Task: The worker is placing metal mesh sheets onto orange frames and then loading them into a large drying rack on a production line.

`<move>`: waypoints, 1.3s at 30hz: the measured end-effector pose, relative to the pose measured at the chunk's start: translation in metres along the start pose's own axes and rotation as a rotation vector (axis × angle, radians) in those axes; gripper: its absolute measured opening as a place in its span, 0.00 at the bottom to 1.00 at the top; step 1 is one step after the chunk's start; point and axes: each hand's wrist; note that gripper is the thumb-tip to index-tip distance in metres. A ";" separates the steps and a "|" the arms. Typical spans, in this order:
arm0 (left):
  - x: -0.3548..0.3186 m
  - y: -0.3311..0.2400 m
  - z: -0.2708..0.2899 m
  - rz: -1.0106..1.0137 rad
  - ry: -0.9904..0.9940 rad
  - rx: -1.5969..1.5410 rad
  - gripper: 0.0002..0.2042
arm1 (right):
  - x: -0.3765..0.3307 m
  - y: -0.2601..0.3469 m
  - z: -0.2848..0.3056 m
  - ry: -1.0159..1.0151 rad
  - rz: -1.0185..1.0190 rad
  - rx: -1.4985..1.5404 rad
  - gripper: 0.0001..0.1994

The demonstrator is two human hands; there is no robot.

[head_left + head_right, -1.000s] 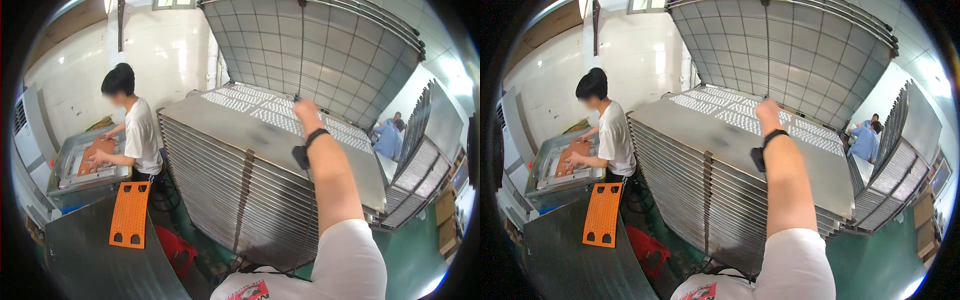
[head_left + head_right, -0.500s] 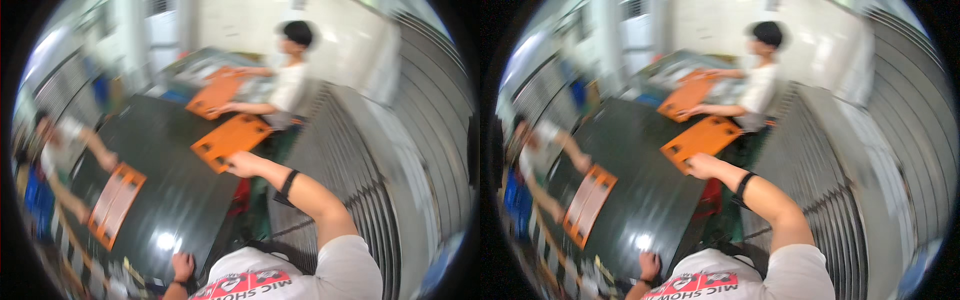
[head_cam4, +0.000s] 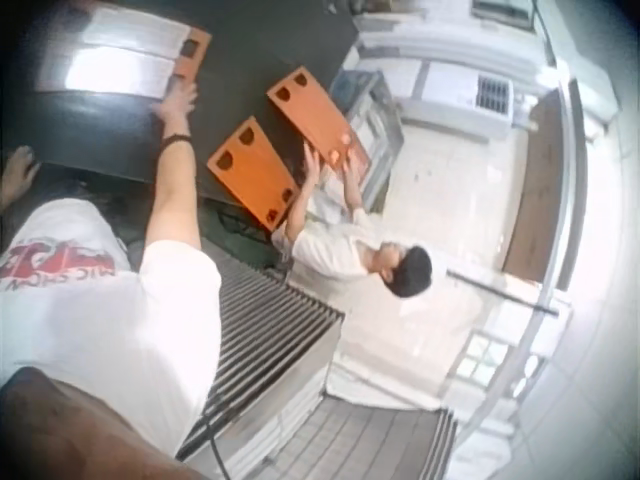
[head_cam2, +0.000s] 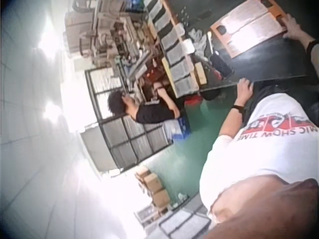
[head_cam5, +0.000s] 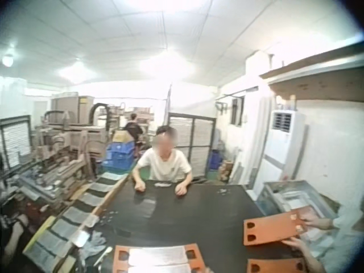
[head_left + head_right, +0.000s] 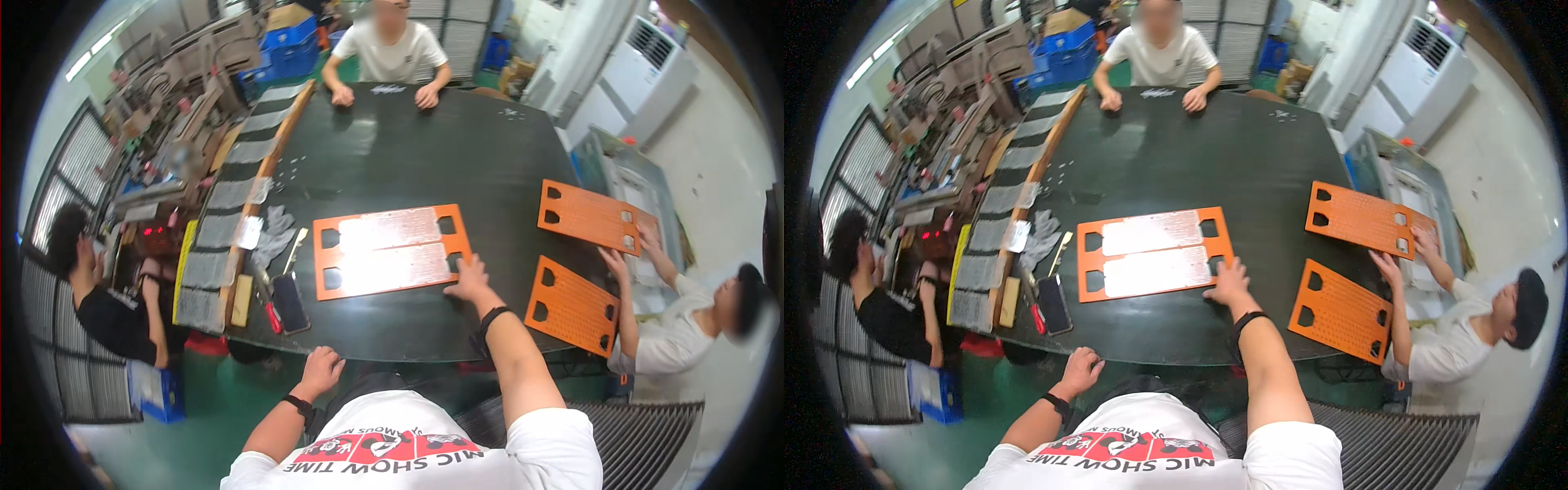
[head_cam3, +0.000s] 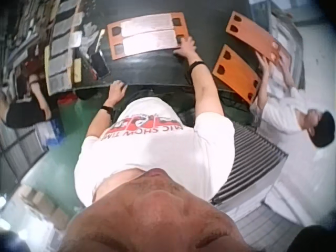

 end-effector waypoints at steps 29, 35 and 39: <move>0.088 -0.041 -0.041 -0.140 0.259 0.442 0.38 | -0.115 0.029 -0.107 -0.272 0.269 0.126 0.38; 0.098 -0.079 -0.066 -0.121 0.299 0.167 0.38 | -0.122 0.020 -0.098 -0.229 0.033 0.075 0.43; 0.127 -0.114 -0.129 -0.440 0.415 0.103 0.39 | -0.119 0.014 -0.108 -0.168 0.006 -0.011 0.42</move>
Point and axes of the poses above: each hand's wrist, its own x-axis towards the middle knuckle, its own z-axis out of the back of the hand, y = z × x, and after that the axes turned 8 degrees about -x, right-handed
